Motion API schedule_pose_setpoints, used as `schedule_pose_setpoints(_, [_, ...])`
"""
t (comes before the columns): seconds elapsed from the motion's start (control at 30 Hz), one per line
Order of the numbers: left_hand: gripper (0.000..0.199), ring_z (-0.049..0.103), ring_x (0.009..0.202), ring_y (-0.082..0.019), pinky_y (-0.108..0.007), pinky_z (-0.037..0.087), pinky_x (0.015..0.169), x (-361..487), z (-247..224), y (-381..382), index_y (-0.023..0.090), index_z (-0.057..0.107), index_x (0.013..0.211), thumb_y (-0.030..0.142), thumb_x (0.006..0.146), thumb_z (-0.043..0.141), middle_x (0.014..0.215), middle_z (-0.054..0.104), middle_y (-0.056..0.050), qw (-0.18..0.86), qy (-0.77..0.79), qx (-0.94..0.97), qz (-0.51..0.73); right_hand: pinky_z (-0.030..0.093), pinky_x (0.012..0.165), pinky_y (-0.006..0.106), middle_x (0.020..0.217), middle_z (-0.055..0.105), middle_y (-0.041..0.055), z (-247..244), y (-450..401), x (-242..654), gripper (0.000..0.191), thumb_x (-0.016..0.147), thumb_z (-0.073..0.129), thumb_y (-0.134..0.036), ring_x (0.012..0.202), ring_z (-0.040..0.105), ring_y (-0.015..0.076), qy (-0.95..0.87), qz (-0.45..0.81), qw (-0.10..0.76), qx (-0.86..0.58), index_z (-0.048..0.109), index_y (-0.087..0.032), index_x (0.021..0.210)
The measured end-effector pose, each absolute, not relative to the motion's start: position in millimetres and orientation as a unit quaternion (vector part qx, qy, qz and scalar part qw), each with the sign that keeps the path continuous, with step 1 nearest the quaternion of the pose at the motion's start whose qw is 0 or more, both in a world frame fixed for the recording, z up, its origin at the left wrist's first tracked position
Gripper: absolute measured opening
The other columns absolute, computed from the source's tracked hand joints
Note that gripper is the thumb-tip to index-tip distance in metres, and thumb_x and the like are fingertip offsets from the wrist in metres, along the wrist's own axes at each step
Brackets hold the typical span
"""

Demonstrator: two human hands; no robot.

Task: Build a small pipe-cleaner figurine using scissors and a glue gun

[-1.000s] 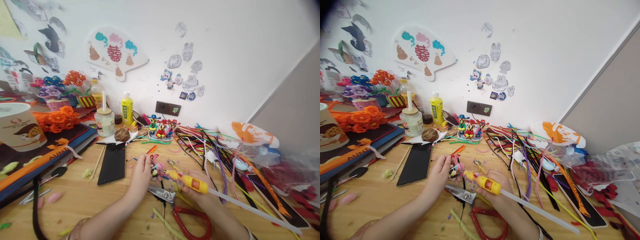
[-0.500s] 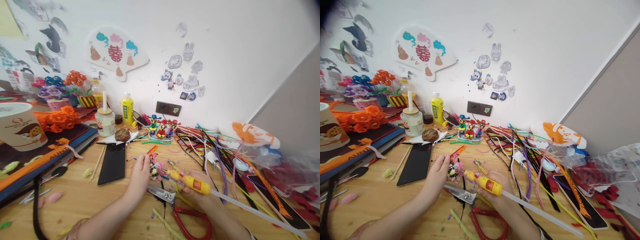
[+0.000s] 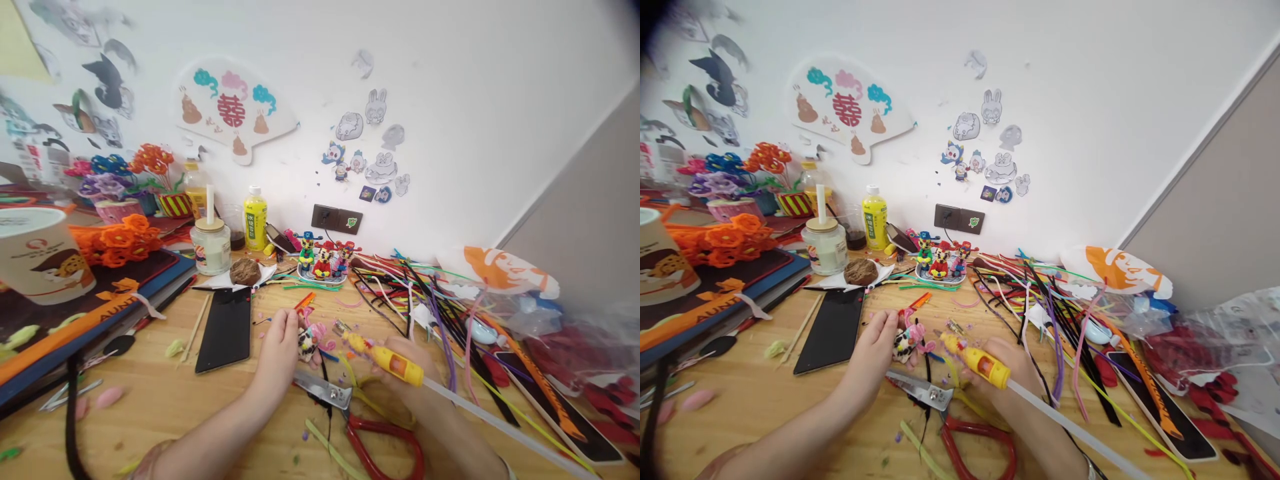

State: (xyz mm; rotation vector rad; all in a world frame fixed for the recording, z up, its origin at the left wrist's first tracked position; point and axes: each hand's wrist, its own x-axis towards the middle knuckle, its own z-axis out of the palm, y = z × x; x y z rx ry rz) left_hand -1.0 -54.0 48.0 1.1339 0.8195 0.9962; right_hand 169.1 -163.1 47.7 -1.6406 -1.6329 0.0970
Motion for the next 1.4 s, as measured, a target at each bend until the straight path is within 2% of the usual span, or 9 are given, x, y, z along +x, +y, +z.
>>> schedule_pose_setpoints(0.17, [0.022,0.049,0.026,-0.013,-0.022,0.038,0.029,0,49,-58,0.024,0.035,0.067,0.041,0.080,0.034,0.035,0.048,0.009,0.659,0.341,0.529,0.411,0.035,0.053,0.026,0.071,0.055,0.0026,44,-155,196,0.006,0.074,0.049,-0.023,0.063,0.053,0.0172,-0.605,-0.083,0.191,-0.769,0.051,-0.020,0.070])
schedule_pose_setpoints(0.27, [0.022,0.047,0.026,-0.012,-0.021,0.036,0.026,0,49,-64,0.024,0.036,0.068,0.043,0.080,0.036,0.041,0.047,0.010,0.666,0.325,0.549,0.386,0.040,0.063,0.028,0.085,0.057,0.0066,29,-148,212,0.016,0.068,0.048,-0.014,0.076,0.055,0.0202,-0.584,-0.067,0.161,-0.793,0.054,-0.019,0.082])
schedule_pose_setpoints(0.4, [0.022,0.048,0.033,-0.011,-0.020,0.036,0.029,0,50,-70,0.024,0.041,0.070,0.044,0.079,0.037,0.054,0.050,0.007,0.643,0.337,0.577,0.374,0.040,0.082,0.035,0.098,0.056,0.0094,18,-144,224,0.036,0.061,0.048,-0.008,0.094,0.052,0.0230,-0.587,-0.022,0.217,-0.780,0.055,-0.016,0.095])
schedule_pose_setpoints(0.5, [0.021,0.053,0.049,-0.014,-0.023,0.042,0.043,0,50,-72,0.023,0.045,0.068,0.040,0.079,0.039,0.058,0.052,0.003,0.562,0.351,0.632,0.402,0.036,0.087,0.040,0.101,0.056,0.0083,27,-145,214,0.032,0.066,0.049,-0.011,0.098,0.049,0.0229,-0.590,-0.036,0.313,-0.743,0.055,-0.018,0.097])
schedule_pose_setpoints(0.63, [0.021,0.052,0.059,-0.017,-0.026,0.041,0.057,0,49,-75,0.024,0.046,0.068,0.037,0.080,0.037,0.058,0.053,0.002,0.519,0.333,0.693,0.373,0.038,0.085,0.036,0.096,0.059,0.0060,46,-150,179,0.016,0.080,0.049,-0.024,0.095,0.051,0.0197,-0.634,0.044,0.432,-0.640,0.059,-0.021,0.091])
schedule_pose_setpoints(0.93, [0.024,0.047,0.060,-0.016,-0.025,0.035,0.058,2,43,-86,0.023,0.042,0.066,0.034,0.084,0.031,0.060,0.048,0.003,0.491,0.283,0.773,0.284,0.040,0.075,0.029,0.076,0.056,0.0012,58,-156,141,0.006,0.079,0.055,-0.023,0.079,0.052,0.0157,-0.653,0.121,0.462,-0.588,0.056,-0.020,0.073])
schedule_pose_setpoints(1.1, [0.023,0.046,0.061,-0.015,-0.025,0.037,0.059,3,45,-88,0.022,0.041,0.064,0.034,0.082,0.035,0.060,0.045,0.003,0.523,0.292,0.740,0.305,0.038,0.073,0.028,0.076,0.053,0.0007,59,-157,143,0.009,0.082,0.048,-0.021,0.077,0.049,0.0152,-0.655,0.085,0.452,-0.600,0.050,-0.020,0.073])
schedule_pose_setpoints(1.3, [0.024,0.043,0.037,-0.012,-0.022,0.034,0.036,8,48,-89,0.024,0.037,0.070,0.046,0.079,0.035,0.051,0.044,0.007,0.692,0.333,0.577,0.277,0.038,0.067,0.026,0.072,0.050,0.0005,58,-157,148,0.013,0.082,0.043,-0.026,0.071,0.048,0.0148,-0.561,0.130,0.521,-0.629,0.048,-0.019,0.073])
schedule_pose_setpoints(1.4, [0.021,0.050,0.047,-0.012,-0.023,0.040,0.044,9,45,-88,0.024,0.041,0.080,0.043,0.075,0.044,0.062,0.052,0.006,0.725,0.340,0.512,0.310,0.039,0.064,0.025,0.070,0.049,-0.0001,55,-156,144,0.013,0.080,0.045,-0.029,0.069,0.048,0.0143,-0.526,0.204,0.523,-0.639,0.048,-0.018,0.073])
